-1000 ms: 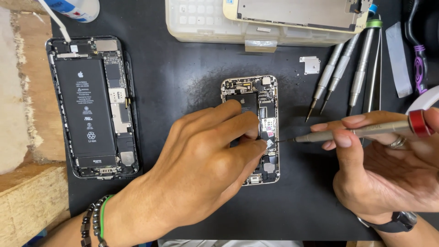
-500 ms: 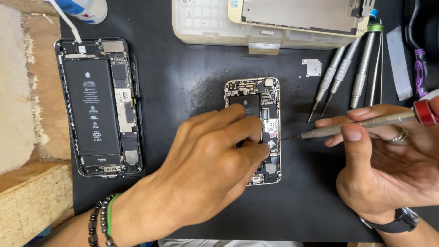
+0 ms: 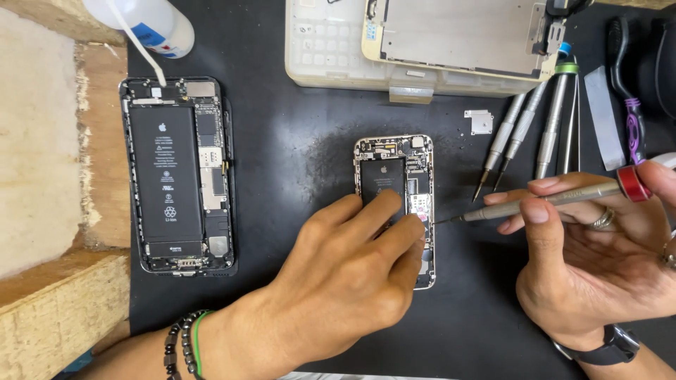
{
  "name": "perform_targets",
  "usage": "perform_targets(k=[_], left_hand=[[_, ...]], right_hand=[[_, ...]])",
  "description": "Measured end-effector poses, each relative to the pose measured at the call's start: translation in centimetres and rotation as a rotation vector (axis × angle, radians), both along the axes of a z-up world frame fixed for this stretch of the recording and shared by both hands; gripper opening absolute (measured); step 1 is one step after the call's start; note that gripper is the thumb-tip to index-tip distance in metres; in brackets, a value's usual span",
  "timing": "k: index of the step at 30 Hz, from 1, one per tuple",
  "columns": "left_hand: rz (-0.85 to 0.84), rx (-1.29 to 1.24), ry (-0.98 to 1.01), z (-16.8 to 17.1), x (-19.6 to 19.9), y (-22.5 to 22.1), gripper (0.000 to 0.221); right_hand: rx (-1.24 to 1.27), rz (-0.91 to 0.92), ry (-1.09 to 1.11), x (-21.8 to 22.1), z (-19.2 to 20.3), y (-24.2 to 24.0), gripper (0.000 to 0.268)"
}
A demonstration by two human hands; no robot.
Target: A technician is repairing a smartphone by using a precision screwdriver and their fingers to manipulate internal components and connectors.
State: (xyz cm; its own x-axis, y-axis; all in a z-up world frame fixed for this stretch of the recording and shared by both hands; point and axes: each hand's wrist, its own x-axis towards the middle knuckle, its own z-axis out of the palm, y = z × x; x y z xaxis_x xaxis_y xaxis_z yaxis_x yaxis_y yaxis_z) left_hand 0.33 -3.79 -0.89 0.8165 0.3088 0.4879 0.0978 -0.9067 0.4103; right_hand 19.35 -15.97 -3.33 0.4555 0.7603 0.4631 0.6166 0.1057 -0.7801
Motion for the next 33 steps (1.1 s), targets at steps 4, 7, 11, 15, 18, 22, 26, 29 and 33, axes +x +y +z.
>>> perform_targets(k=[4, 7, 11, 15, 18, 22, 26, 29, 33], left_hand=[[0.0, 0.009, 0.014, -0.1, 0.0, -0.1, 0.032], [-0.003, 0.005, -0.027, -0.3, 0.0, -0.3, 0.037], [-0.002, 0.026, -0.005, -0.3, 0.0, -0.2, 0.035], [-0.034, 0.009, -0.025, -0.2, 0.1, -0.1, 0.034], [-0.049, 0.053, -0.014, -0.2, 0.0, -0.1, 0.035], [-0.044, 0.056, -0.039, -0.5, 0.0, 0.4, 0.034], [-0.027, 0.047, -0.063, -0.4, 0.0, 0.6, 0.034], [-0.017, 0.053, -0.049, -0.3, -0.1, 0.6, 0.033], [-0.04, -0.058, -0.074, 0.5, -0.3, 1.2, 0.019]], right_hand=[[-0.026, 0.008, 0.011, 0.0, 0.2, -0.1, 0.06], [-0.021, 0.007, -0.012, -0.1, 0.5, 0.3, 0.057], [-0.027, 0.014, -0.003, 0.0, 0.6, 0.4, 0.055], [-0.035, -0.005, 0.02, -0.2, 0.7, 0.6, 0.054], [-0.042, -0.008, 0.02, -0.3, 0.9, 0.8, 0.054], [-0.039, -0.007, 0.084, -0.2, 0.9, 0.9, 0.051], [-0.042, -0.026, 0.089, -0.5, 1.2, 1.2, 0.051], [0.008, -0.056, 0.16, -0.4, 0.6, 1.0, 0.045], [0.006, -0.032, 0.405, 0.5, 0.5, 0.2, 0.034]])
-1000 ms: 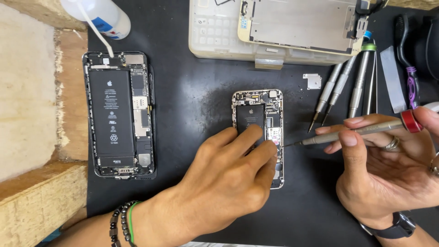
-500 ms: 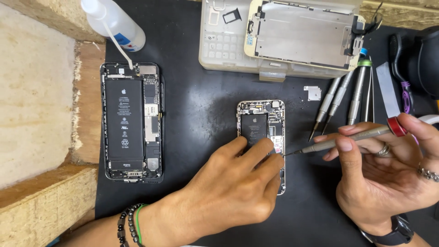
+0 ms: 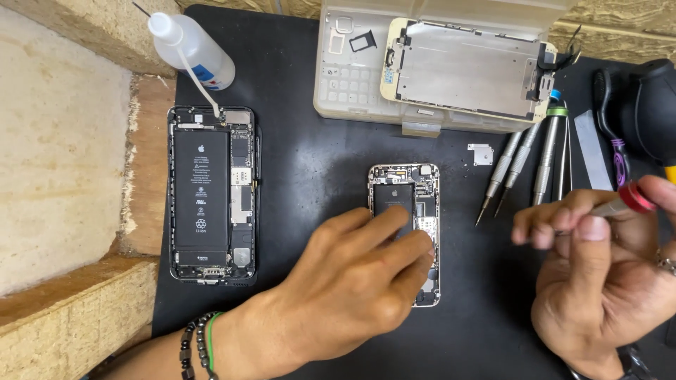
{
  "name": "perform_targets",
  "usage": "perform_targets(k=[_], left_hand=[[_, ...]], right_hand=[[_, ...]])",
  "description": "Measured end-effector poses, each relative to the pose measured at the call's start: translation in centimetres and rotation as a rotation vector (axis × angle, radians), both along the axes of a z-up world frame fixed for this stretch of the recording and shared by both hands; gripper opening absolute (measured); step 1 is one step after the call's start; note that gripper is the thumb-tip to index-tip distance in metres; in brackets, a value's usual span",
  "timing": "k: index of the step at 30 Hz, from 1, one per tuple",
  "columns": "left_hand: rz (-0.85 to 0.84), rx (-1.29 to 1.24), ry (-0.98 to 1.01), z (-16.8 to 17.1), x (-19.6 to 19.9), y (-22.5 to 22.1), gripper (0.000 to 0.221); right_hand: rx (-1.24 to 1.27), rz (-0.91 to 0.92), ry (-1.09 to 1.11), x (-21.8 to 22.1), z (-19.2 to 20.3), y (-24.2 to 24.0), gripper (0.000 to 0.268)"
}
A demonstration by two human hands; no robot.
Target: A technician is repairing a smartphone by using a precision screwdriver and their fingers to manipulate internal components and connectors.
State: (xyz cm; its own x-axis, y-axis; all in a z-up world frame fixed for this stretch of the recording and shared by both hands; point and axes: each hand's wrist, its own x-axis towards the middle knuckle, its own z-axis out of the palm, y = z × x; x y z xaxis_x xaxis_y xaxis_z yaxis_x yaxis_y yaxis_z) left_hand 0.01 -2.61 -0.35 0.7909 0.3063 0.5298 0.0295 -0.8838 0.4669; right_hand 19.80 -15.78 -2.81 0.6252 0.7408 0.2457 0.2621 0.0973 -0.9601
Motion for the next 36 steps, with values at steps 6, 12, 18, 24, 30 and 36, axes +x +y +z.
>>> perform_targets(k=[6, 12, 18, 24, 30, 36], left_hand=[[0.19, -0.026, -0.161, 3.3, -0.5, 3.0, 0.014], [0.263, -0.098, -0.254, 3.6, -0.9, 4.1, 0.011], [0.283, -0.085, -0.245, 3.2, -0.9, 3.9, 0.01], [0.268, -0.108, -0.262, 3.5, -1.1, 3.8, 0.011], [0.256, -0.123, -0.225, 3.6, -1.3, 3.6, 0.012], [0.271, -0.108, -0.201, 3.9, -1.2, 3.6, 0.016]], right_hand=[[-0.321, 0.207, -0.341, 0.8, 2.1, -0.2, 0.037], [-0.422, 0.564, -0.751, -0.5, 5.3, 3.1, 0.035], [-0.387, 0.618, -0.85, -0.6, 4.9, 3.0, 0.025], [-0.403, 0.669, -0.758, -0.5, 4.9, 3.3, 0.018], [-0.431, 0.698, -0.751, 0.0, 4.6, 3.3, 0.018], [-0.486, 0.718, -0.881, 0.5, 4.1, 2.6, 0.02]])
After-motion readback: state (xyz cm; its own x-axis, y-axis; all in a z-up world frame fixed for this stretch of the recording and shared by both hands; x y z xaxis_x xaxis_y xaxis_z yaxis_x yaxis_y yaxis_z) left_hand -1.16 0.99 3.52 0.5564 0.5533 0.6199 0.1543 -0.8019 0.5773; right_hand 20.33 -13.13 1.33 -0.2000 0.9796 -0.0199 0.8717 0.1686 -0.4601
